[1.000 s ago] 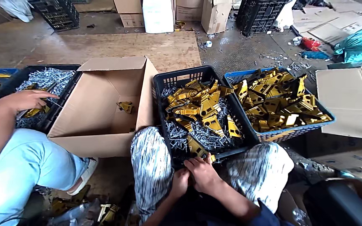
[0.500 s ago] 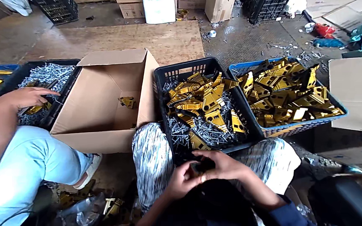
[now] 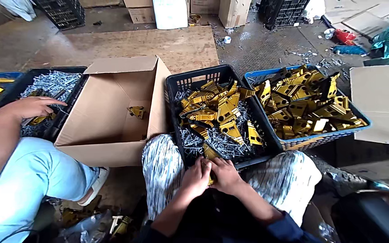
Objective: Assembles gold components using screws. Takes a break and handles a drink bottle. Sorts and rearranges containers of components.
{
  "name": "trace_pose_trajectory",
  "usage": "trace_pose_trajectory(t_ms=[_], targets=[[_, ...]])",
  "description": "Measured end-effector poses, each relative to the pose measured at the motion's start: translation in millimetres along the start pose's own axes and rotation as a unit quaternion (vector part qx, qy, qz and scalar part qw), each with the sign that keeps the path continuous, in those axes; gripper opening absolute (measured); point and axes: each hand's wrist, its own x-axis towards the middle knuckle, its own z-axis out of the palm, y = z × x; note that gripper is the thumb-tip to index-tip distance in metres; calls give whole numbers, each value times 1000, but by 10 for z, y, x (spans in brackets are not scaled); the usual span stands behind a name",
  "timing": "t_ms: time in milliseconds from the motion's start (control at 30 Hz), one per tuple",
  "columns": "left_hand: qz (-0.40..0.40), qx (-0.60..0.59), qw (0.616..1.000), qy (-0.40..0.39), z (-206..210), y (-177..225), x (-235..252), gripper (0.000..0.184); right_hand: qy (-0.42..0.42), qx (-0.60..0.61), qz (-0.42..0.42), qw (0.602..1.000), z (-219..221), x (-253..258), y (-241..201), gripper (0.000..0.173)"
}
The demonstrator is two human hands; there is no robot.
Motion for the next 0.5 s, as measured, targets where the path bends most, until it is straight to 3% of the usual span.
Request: trace_pose_trajectory(t_ms=[200, 500], targets=[[-58, 76, 995, 1, 17, 176, 113, 58, -47, 20, 54, 997, -83, 128, -55, 84], [-43, 55, 997, 34, 35, 98, 213, 58, -87, 6, 119, 989, -165, 276, -231, 84]])
